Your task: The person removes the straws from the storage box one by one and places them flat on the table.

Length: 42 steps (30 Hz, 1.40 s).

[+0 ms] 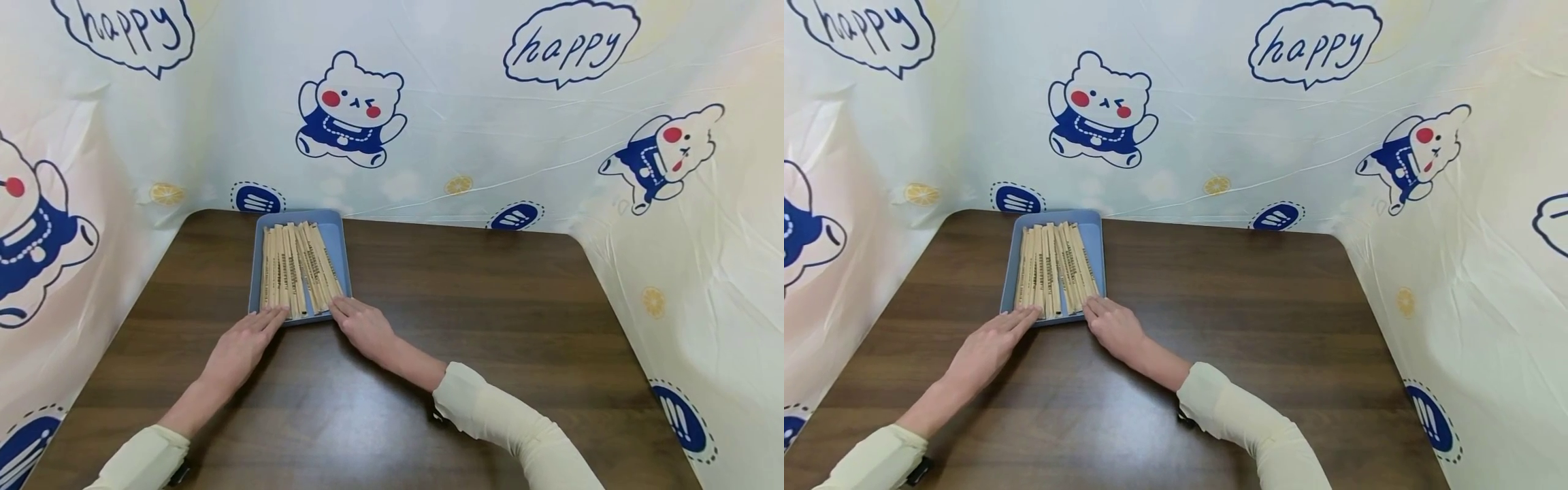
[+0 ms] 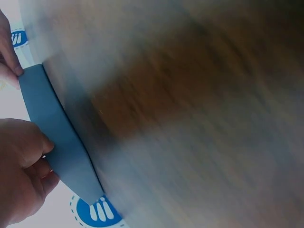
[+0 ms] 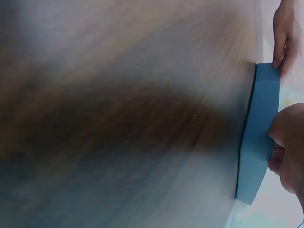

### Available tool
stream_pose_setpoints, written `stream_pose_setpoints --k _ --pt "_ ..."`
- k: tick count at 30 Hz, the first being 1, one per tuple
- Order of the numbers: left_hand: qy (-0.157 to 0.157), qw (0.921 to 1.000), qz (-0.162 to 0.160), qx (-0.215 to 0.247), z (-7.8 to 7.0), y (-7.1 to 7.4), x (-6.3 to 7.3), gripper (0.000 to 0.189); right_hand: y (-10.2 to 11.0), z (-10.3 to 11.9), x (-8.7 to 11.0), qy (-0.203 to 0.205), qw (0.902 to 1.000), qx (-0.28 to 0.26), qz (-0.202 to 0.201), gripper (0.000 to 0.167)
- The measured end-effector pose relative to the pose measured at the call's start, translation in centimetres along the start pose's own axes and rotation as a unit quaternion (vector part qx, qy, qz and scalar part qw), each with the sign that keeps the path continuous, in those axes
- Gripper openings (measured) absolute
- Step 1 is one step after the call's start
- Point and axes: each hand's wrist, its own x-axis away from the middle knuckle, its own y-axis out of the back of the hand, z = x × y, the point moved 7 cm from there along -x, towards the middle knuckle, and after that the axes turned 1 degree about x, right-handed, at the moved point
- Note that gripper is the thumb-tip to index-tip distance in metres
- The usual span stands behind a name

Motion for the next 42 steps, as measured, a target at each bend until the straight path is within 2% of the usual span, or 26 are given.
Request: stream_pose_setpoints --k 9,21,28,36,42 --pt "-0.011 0.9999 -0.006 -0.001 -1.2 -0.3 -0.8 0.052 0.4 -0.6 1.6 -0.012 0.9999 0.001 0.005 0.03" --pt "-0.02 0.9997 0.014 0.004 -2.8 -1.0 -1.7 0.056 1.3 -1.2 3.7 -0.025 0.9997 -0.001 0.003 0.032" --pt "-0.029 0.9995 0.007 0.004 -3.8 -1.4 -2.5 0.055 1.7 -1.8 5.0 -0.028 0.9996 -0.006 -0.006 0.032" --pt "-0.037 0.9985 0.04 0.003 -4.9 -2.2 -3.1 0.055 2.3 -2.1 6.3 -0.035 0.9993 -0.005 -0.015 0.029" --pt "-0.043 0.9984 0.036 -0.004 -5.4 -2.3 -3.6 0.055 2.8 -2.4 6.9 -0.044 0.9988 -0.008 -0.021 0.029"
